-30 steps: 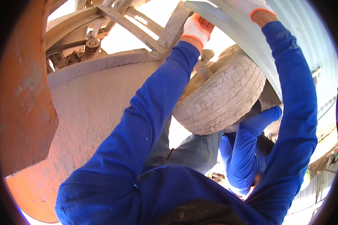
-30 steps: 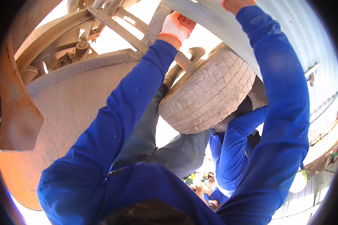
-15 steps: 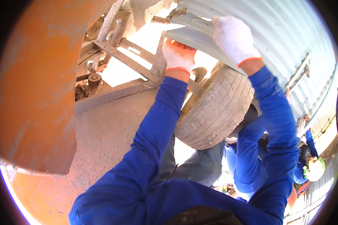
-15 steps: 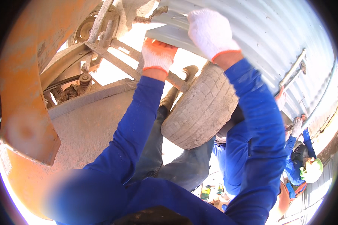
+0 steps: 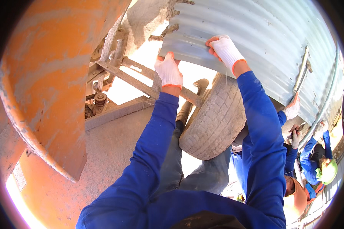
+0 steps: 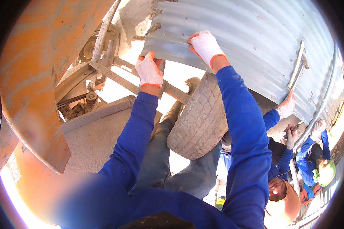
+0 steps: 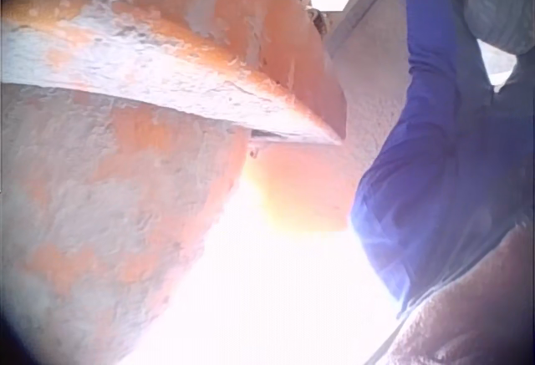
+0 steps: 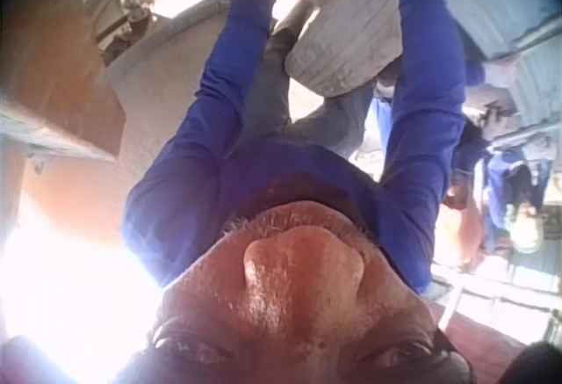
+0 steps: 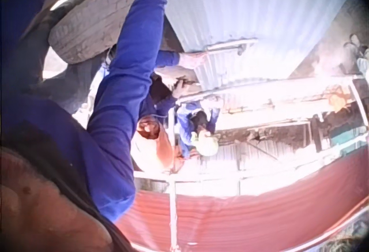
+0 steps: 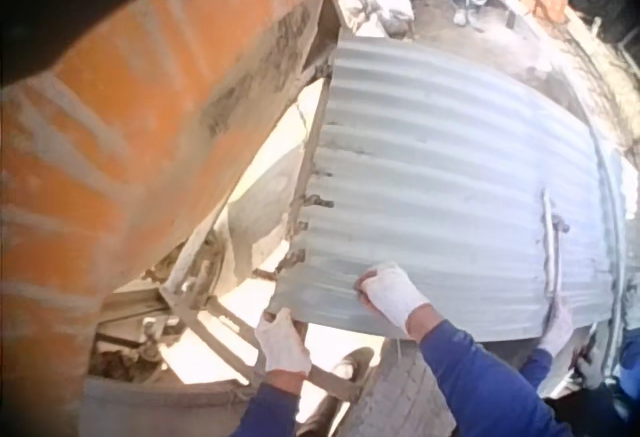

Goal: The person cuts a metal wire with pliers and then secures a corrugated metal sheet to a vehicle's frame using the wire and pliers. They work alongside another person to hold the sheet in place while fastening it.

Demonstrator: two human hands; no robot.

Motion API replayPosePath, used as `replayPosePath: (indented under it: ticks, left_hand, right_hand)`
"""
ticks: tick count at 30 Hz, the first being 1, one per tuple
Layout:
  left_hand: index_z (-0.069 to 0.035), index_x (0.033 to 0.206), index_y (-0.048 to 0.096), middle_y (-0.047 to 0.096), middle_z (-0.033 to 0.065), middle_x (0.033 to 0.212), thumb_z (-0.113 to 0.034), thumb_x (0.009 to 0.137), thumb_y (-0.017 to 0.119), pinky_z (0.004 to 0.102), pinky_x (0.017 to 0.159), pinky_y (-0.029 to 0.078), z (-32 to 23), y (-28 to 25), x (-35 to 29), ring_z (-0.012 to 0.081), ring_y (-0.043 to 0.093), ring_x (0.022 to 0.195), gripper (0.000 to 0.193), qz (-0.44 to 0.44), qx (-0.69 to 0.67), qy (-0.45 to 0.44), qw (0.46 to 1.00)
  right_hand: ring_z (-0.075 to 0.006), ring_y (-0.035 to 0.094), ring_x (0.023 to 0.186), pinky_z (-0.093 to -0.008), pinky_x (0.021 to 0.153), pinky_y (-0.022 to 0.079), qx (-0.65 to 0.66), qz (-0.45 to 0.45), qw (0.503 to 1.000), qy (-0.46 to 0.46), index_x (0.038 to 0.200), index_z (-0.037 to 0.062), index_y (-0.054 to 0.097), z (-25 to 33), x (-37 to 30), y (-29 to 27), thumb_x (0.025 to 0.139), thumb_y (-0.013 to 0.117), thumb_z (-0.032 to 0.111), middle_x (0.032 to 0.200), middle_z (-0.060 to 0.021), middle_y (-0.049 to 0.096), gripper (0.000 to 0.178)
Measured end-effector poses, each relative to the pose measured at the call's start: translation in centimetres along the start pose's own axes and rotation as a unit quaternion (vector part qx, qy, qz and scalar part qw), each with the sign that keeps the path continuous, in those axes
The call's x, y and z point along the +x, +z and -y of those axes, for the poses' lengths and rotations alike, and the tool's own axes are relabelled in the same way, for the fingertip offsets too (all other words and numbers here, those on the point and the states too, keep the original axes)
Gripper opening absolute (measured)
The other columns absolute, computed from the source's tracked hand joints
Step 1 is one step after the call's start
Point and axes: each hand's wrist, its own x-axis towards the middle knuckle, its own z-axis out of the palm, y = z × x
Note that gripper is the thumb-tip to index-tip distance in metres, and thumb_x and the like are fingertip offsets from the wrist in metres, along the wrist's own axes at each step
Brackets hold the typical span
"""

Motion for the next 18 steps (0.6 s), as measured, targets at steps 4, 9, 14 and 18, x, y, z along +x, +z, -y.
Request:
replayPosePath:
  ticks: [4,9,14,18]
  left_hand:
    - [-0.002,0.108,0.058,0.064,0.0087,0.105,0.000,0.098,0.063,0.0330,0.076,0.058,-0.1,0.0,-0.2,0.0178,0.065,0.087,0.012,0.032,0.008,0.024,0.999]
    - [-0.001,0.122,0.058,0.065,0.0111,0.111,0.004,0.096,0.057,0.0367,0.088,0.060,-0.8,-0.4,1.1,0.0214,0.067,0.096,0.027,0.045,-0.041,-0.018,0.998]
    - [0.002,0.135,0.060,0.069,0.0118,0.112,0.008,0.093,0.054,0.0363,0.094,0.062,-1.1,-0.7,3.1,0.0215,0.070,0.096,0.043,0.107,-0.097,-0.051,0.988]
    - [0.003,0.136,0.059,0.069,0.0138,0.116,0.008,0.091,0.053,0.0370,0.097,0.061,-1.2,-1.3,2.8,0.0230,0.071,0.100,0.046,0.127,-0.072,-0.025,0.989]
  right_hand:
    - [-0.0393,0.077,0.095,-0.0487,0.082,0.062,-0.390,-0.017,0.913,-0.120,0.106,0.0049,0.080,0.7,-0.3,1.9,0.090,0.062,0.007,0.103,-0.0217,0.078,0.024]
    - [-0.0399,0.075,0.104,-0.0492,0.088,0.061,-0.448,-0.006,0.873,-0.194,0.109,0.0066,0.076,5.4,-3.0,0.2,0.092,0.061,0.011,0.103,-0.0203,0.077,0.023]
    - [-0.0389,0.076,0.101,-0.0488,0.086,0.062,-0.407,0.017,0.891,-0.199,0.109,0.0075,0.078,3.7,1.3,0.8,0.092,0.061,0.011,0.104,-0.0188,0.078,0.025]
    - [-0.0387,0.076,0.102,-0.0488,0.088,0.061,-0.455,0.042,0.867,-0.199,0.112,0.0089,0.078,3.0,0.6,2.4,0.095,0.059,0.013,0.104,-0.0173,0.078,0.026]
